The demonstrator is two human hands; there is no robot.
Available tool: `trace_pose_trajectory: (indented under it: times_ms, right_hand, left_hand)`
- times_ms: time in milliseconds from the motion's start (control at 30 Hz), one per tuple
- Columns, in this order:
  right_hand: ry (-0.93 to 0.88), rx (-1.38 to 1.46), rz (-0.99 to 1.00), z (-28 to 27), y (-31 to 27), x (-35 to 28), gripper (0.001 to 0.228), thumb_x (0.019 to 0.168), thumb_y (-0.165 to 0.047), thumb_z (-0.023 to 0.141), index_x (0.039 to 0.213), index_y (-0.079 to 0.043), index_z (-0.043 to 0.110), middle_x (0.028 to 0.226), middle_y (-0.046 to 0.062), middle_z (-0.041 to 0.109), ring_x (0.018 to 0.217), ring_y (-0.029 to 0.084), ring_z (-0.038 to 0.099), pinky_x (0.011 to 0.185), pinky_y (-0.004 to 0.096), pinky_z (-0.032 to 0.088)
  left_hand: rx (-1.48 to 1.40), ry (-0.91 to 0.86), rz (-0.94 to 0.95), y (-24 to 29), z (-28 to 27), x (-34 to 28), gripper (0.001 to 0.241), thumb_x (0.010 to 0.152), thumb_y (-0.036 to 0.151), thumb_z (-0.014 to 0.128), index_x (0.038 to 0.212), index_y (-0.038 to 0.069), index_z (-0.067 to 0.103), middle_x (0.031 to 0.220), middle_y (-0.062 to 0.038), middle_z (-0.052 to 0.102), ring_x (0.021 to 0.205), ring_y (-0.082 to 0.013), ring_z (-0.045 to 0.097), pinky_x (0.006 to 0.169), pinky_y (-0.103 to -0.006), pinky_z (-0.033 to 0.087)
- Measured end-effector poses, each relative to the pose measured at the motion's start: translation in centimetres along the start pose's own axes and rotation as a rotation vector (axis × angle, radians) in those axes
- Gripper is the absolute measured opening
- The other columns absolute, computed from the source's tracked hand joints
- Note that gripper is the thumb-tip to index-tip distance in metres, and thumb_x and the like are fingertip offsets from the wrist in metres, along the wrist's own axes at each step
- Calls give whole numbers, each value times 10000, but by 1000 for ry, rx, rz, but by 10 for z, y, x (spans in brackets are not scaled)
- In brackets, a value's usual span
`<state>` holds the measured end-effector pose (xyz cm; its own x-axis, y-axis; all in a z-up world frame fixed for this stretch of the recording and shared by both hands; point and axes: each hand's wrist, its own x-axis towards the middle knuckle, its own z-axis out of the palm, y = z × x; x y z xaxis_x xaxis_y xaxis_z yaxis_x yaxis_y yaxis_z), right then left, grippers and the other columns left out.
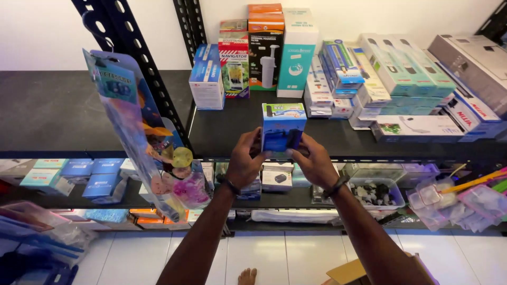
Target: Shelving boxed aquarium supplies from a shipping container onto retail shelves.
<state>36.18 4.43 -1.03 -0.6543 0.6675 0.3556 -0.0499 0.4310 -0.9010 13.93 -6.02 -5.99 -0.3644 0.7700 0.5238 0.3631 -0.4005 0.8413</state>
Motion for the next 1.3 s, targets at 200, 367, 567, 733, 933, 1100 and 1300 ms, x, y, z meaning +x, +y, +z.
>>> trace_pose_trajectory:
  times_ms: [200,367,567,733,933,1100,1300]
  right_hand:
    - [23,-115,41,35,19,86,677,1090,-164,805,1700,-30,545,1515,296,717,1368,516,704,1065,644,648]
    - [24,-385,147,58,40,143,710,1054,-320,864,1655,-64,587,1451,251,766,1363,472,729,1097,622,636]
    - [48,-506,164,88,35,186,542,1049,-261,871,1544,-108,714,1347,215,814,1302,484,750,1040,602,654]
    - [68,-544,164,109,59,218,537,1045,-317,877,1536,-152,736,1324,160,838,1263,436,775,1018,565,667]
    - [99,-590,223,118,73,238,370,1054,-359,868,1351,-151,793,1204,179,851,1228,428,791,1009,553,665]
    - [157,-675,164,108,97,263,326,1034,-392,898,1261,-176,807,1098,183,858,1186,420,805,966,544,666]
    - [205,-659,85,121,119,230,281,1029,-339,939,1208,-154,827,1130,168,851,1182,435,806,980,551,658]
  left_hand:
    - [234,-5,-97,-27,-38,63,772,997,237,871,1669,6,570,1503,-223,632,1411,-442,688,1175,-519,611]
    - [459,1,-111,-72,-55,94,750,1088,205,751,1738,-27,459,1580,-281,571,1450,-518,640,1208,-592,568]
    - [782,52,-380,-93,-65,133,592,1088,369,711,1630,148,627,1341,-124,792,1265,-383,782,1050,-565,647]
    - [1033,97,-421,-122,-69,155,329,1095,425,650,1341,218,723,1057,-44,834,1028,-348,841,894,-557,649]
    - [1001,96,-497,-85,-81,165,230,1081,313,649,1163,167,807,1009,-81,868,1074,-365,854,918,-527,662]
    - [1012,103,-471,-97,-87,193,227,974,307,716,1110,196,860,982,-79,880,1050,-363,865,885,-519,691]
    - [1006,88,-443,-83,-81,142,320,1091,222,584,1155,120,880,1081,-134,891,1158,-405,851,1020,-550,658]
